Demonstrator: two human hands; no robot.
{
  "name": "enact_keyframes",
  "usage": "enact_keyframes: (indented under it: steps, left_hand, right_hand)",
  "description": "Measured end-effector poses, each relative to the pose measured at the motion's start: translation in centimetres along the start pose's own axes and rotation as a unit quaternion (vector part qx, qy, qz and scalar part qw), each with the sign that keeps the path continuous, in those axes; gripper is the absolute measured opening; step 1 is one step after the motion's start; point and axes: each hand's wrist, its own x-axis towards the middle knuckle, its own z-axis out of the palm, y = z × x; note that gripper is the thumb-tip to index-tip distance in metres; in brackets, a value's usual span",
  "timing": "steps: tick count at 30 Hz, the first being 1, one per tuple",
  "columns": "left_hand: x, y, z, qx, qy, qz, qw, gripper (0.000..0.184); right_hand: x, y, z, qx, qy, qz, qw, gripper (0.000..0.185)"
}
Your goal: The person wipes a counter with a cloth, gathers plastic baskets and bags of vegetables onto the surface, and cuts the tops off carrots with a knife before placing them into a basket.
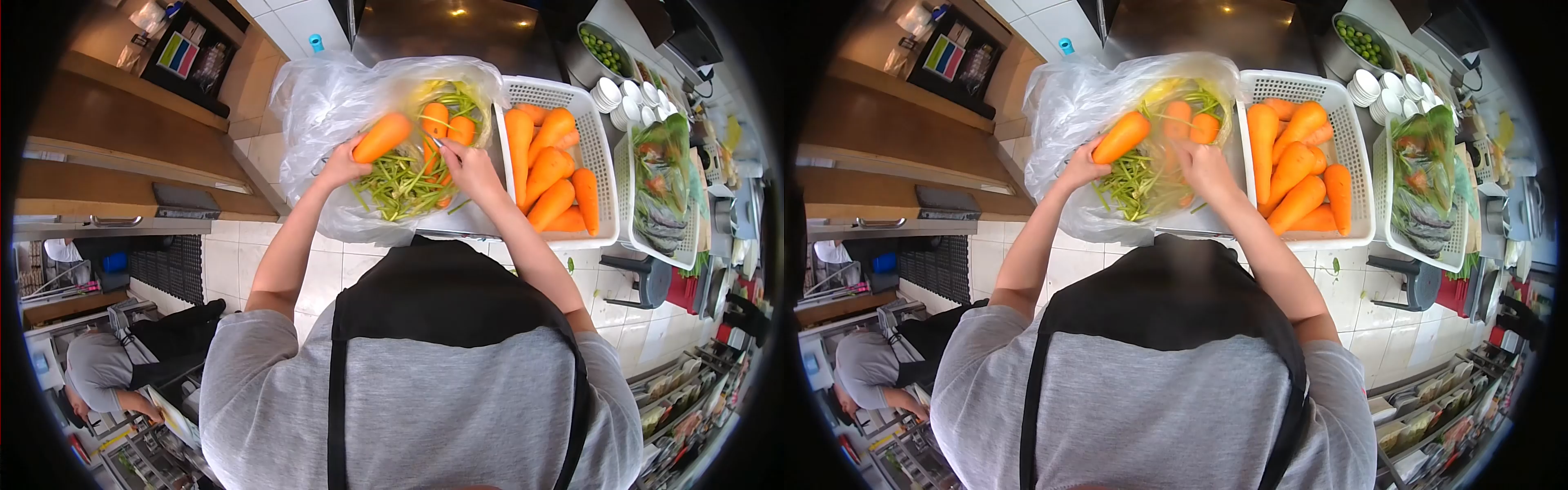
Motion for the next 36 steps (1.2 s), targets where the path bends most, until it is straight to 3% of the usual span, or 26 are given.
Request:
enact_keyframes:
  steps: [3,5,7,12,14,15,17,20,22,25,27,28,30,32,34,36]
  left_hand:
    - [-0.2,0.8,0.1,0.004,-0.005,-0.057,0.998,0.062]
    - [-0.3,1.2,0.6,0.006,0.014,0.051,0.999,0.064]
    - [0.5,3.1,0.7,-0.001,0.028,0.076,0.997,0.064]
    - [1.6,4.5,0.1,-0.036,0.072,0.113,0.99,0.061]
    - [0.1,6.9,0.7,-0.158,0.029,-0.033,0.987,0.054]
    - [-0.1,7.6,1.4,-0.159,0.015,-0.031,0.987,0.054]
    - [-0.1,9.0,2.6,-0.236,-0.067,-0.043,0.969,0.05]
    - [0.5,13.0,6.4,-0.238,-0.207,-0.067,0.946,0.049]
    - [1.6,14.3,10.7,-0.232,-0.258,0.006,0.938,0.053]
    - [2.0,17.6,15.9,-0.176,-0.241,-0.017,0.954,0.052]
    - [3.1,15.9,18.9,-0.024,-0.13,0.18,0.975,0.05]
    - [2.5,17.6,17.1,0.066,-0.051,0.217,0.973,0.04]
    - [4.6,15.6,14.8,0.081,0.06,0.221,0.97,0.026]
    - [5.8,13.8,10.7,0.168,0.048,-0.025,0.984,0.021]
    - [7.3,9.0,8.9,0.288,-0.027,-0.08,0.954,0.034]
    - [7.9,6.3,10.9,0.273,0.018,-0.119,0.954,0.04]
  right_hand:
    - [0.5,0.2,0.2,-0.013,0.002,-0.016,1.0,0.022]
    - [0.8,1.4,0.8,-0.034,-0.002,-0.023,0.999,0.021]
    - [1.0,3.6,1.9,-0.043,-0.078,0.065,0.994,0.022]
    - [2.0,3.1,-0.4,-0.058,-0.125,0.075,0.988,0.023]
    - [0.9,1.3,-4.0,-0.055,-0.125,0.058,0.989,0.024]
    - [0.2,0.6,-6.4,-0.045,-0.113,0.047,0.991,0.025]
    - [-1.5,-1.0,-11.8,-0.013,-0.088,0.112,0.99,0.028]
    - [-3.8,-2.8,-18.6,-0.016,0.03,0.196,0.98,0.029]
    - [-4.7,-1.6,-20.7,-0.011,0.06,0.204,0.977,0.029]
    - [-5.2,-0.3,-21.3,0.03,0.118,0.235,0.964,0.029]
    - [-6.0,0.6,-20.6,0.009,0.131,0.233,0.964,0.03]
    - [-6.5,1.6,-20.2,-0.01,0.135,0.215,0.967,0.029]
    - [-7.1,1.5,-19.7,-0.01,0.124,0.229,0.965,0.029]
    - [-7.3,2.0,-18.5,0.0,0.114,0.203,0.973,0.027]
    - [-6.6,0.9,-16.7,-0.018,0.073,0.187,0.979,0.026]
    - [-5.5,-0.7,-14.1,-0.042,0.004,0.143,0.989,0.026]
